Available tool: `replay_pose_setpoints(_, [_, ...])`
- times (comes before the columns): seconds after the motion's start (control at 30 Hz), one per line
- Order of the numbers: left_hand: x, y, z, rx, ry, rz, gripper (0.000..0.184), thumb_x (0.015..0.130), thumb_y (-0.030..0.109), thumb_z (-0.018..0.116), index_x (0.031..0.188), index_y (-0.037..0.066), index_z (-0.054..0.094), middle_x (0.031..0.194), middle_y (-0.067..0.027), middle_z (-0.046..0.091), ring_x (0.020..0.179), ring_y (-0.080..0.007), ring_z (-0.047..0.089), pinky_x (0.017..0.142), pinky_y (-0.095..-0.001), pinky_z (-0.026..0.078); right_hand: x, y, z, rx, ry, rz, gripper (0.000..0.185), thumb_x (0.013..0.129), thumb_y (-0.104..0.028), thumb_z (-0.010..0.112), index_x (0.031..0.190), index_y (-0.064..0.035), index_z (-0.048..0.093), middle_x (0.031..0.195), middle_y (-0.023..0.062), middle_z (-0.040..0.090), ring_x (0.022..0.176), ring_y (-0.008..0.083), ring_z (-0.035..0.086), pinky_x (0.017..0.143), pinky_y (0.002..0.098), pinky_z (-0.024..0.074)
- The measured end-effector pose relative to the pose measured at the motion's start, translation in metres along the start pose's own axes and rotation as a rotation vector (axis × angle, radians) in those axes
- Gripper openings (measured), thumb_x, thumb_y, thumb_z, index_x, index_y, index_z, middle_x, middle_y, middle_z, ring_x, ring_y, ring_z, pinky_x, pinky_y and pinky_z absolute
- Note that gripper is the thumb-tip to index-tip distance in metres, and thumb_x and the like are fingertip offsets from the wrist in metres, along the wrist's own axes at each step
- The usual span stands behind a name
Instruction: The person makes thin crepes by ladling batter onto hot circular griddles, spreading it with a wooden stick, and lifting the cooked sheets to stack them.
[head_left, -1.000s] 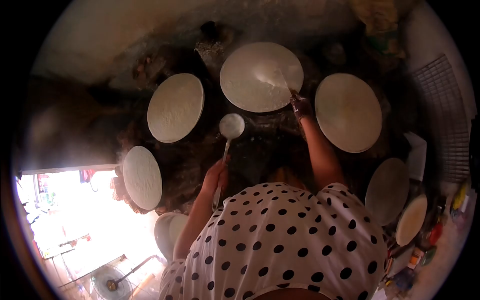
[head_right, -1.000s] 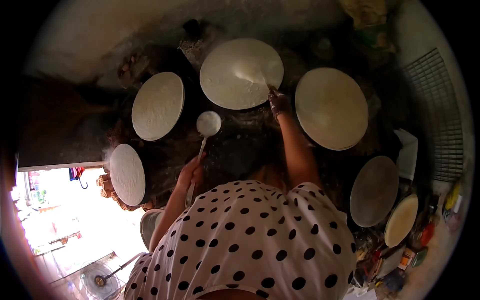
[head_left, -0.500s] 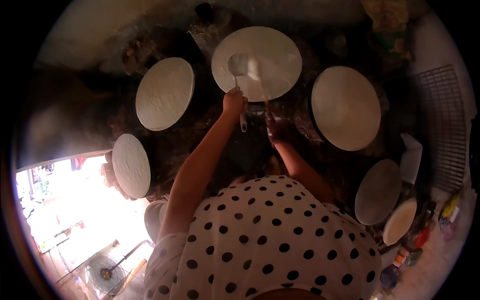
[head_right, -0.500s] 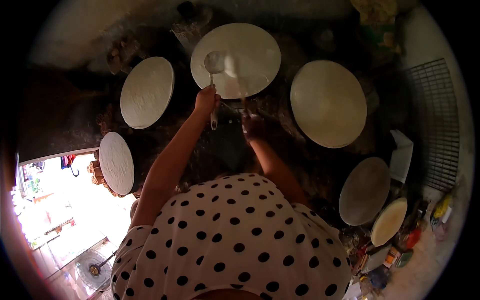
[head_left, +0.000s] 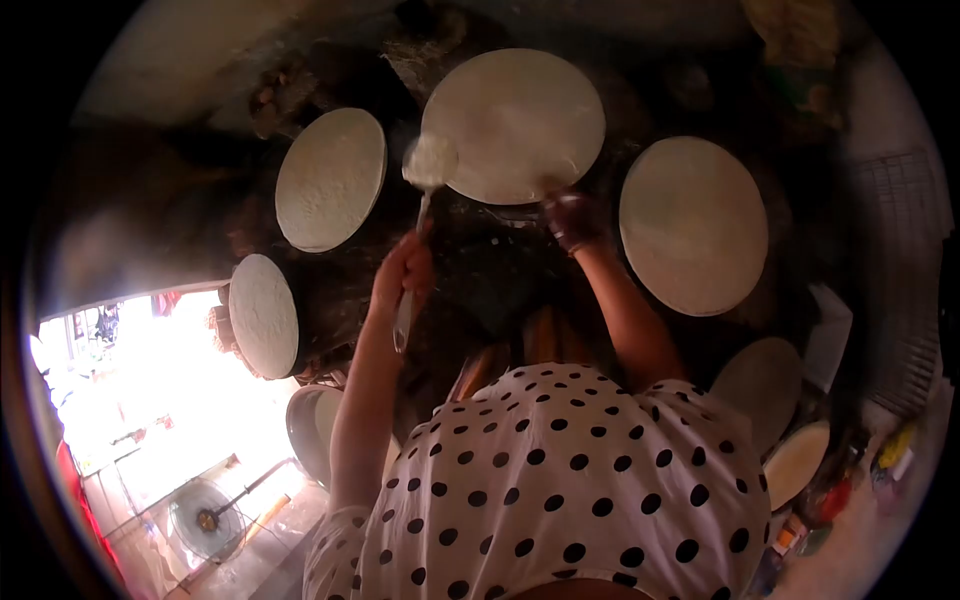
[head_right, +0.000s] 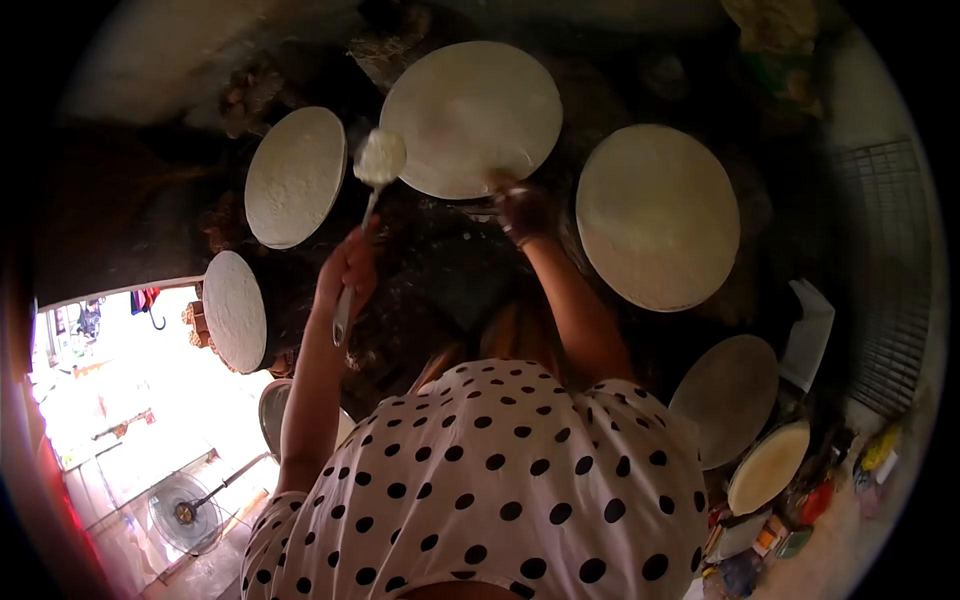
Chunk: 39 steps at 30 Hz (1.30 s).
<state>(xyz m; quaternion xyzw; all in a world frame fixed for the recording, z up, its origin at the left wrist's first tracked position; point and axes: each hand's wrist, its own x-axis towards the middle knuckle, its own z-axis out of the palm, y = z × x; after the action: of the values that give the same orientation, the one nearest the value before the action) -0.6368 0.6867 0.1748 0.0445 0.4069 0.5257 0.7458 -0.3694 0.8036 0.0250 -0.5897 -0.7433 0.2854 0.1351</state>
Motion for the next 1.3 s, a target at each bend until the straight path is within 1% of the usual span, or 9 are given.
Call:
replay_pose_setpoints(0.1, [-0.041, -0.030, -0.022, -0.095, 0.128, -0.049, 0.034, 0.101, 0.019, 0.037, 0.133, 0.007, 0.041, 0.058, 0.0060, 0.033, 0.037, -0.0039, 0.032, 0.034, -0.0190, 0.031, -0.027, 0.027, -0.001, 0.239, 0.334, 0.548, 0.034, 0.089, -0.034, 0.049, 0.111, -0.0137, 0.064, 0.103, 0.0181, 0.064, 0.095, 0.0362, 0.060, 0.084, 0.0425, 0.0492])
replay_pose_setpoints(0.2, [-0.083, -0.057, -0.049, -0.212, 0.076, -0.085, 0.033, 0.101, 0.017, 0.037, 0.132, 0.008, 0.042, 0.058, 0.0056, 0.035, 0.037, -0.0041, 0.033, 0.034, -0.0187, 0.031, -0.074, 0.049, 0.029, -0.109, 0.291, -0.018, 0.040, 0.087, -0.042, 0.054, 0.108, -0.0103, 0.065, 0.100, 0.0224, 0.063, 0.091, 0.0398, 0.060, 0.082, 0.0432, 0.0482])
replay_pose_setpoints(0.4, [-0.186, -0.115, -0.127, -0.891, -0.161, -0.090, 0.035, 0.098, 0.012, 0.036, 0.131, 0.002, 0.042, 0.061, 0.0036, 0.044, 0.038, -0.0028, 0.039, 0.036, -0.0194, 0.029, -0.112, 0.016, 0.035, 0.148, -0.022, 0.359, 0.048, 0.089, -0.046, 0.053, 0.118, -0.0094, 0.062, 0.088, 0.0197, 0.066, 0.070, 0.0342, 0.064, 0.065, 0.0434, 0.0510])
replay_pose_setpoints(0.5, [-0.255, -0.139, -0.187, -1.092, -0.179, 0.077, 0.036, 0.100, 0.013, 0.034, 0.133, 0.000, 0.039, 0.061, 0.0039, 0.043, 0.038, -0.0021, 0.037, 0.037, -0.0186, 0.027, -0.174, -0.065, 0.060, 0.146, 0.131, -0.238, 0.040, 0.086, -0.035, 0.062, 0.115, -0.0070, 0.063, 0.099, 0.0194, 0.066, 0.091, 0.0331, 0.063, 0.082, 0.0380, 0.0501])
replay_pose_setpoints(0.7, [-0.424, -0.182, -0.254, 0.137, 0.769, 0.470, 0.041, 0.098, 0.014, 0.039, 0.138, 0.008, 0.040, 0.053, 0.0033, 0.036, 0.036, -0.0063, 0.033, 0.032, -0.0205, 0.029, -0.239, -0.190, 0.130, 0.144, -0.564, -0.252, 0.036, 0.084, -0.028, 0.064, 0.111, -0.0032, 0.064, 0.097, 0.0216, 0.066, 0.089, 0.0346, 0.064, 0.079, 0.0366, 0.0503])
replay_pose_setpoints(0.83, [-0.455, -0.201, -0.349, -0.269, 0.778, 0.460, 0.041, 0.097, 0.017, 0.038, 0.138, 0.008, 0.039, 0.054, 0.0042, 0.035, 0.038, -0.0069, 0.033, 0.034, -0.0208, 0.027, -0.297, -0.311, 0.165, 0.093, -0.910, -0.244, 0.034, 0.087, -0.016, 0.059, 0.120, -0.0067, 0.058, 0.076, 0.0121, 0.063, 0.066, 0.0203, 0.061, 0.063, 0.0319, 0.0492])
replay_pose_setpoints(0.93, [-0.428, -0.254, -0.444, -0.520, 0.714, 0.360, 0.036, 0.095, 0.015, 0.040, 0.130, 0.008, 0.041, 0.058, 0.0047, 0.036, 0.042, -0.0065, 0.034, 0.037, -0.0217, 0.029, -0.307, -0.328, 0.220, -0.249, -0.994, -0.507, 0.041, 0.089, -0.016, 0.056, 0.129, -0.0161, 0.051, 0.093, 0.0188, 0.065, 0.083, 0.0352, 0.063, 0.075, 0.0412, 0.0494])
replay_pose_setpoints(1.13, [-0.412, -0.307, -0.543, -0.279, 0.954, 0.135, 0.019, 0.091, 0.016, 0.042, 0.107, 0.006, 0.050, 0.061, 0.0010, 0.045, 0.043, -0.0088, 0.041, 0.039, -0.0239, 0.034, -0.368, -0.392, 0.315, -0.856, -1.111, -0.488, 0.036, 0.094, -0.021, 0.044, 0.128, -0.0120, 0.052, 0.114, 0.0196, 0.060, 0.102, 0.0354, 0.059, 0.088, 0.0398, 0.0468])
replay_pose_setpoints(1.3, [-0.402, -0.326, -0.571, -0.034, 0.988, 0.113, 0.019, 0.086, 0.010, 0.042, 0.100, 0.002, 0.052, 0.061, -0.0051, 0.049, 0.045, -0.0143, 0.047, 0.040, -0.0286, 0.038, -0.377, -0.319, 0.346, -0.459, -1.136, -0.951, 0.038, 0.092, -0.020, 0.046, 0.129, -0.0109, 0.051, 0.120, 0.0153, 0.058, 0.110, 0.0318, 0.056, 0.092, 0.0372, 0.0452])
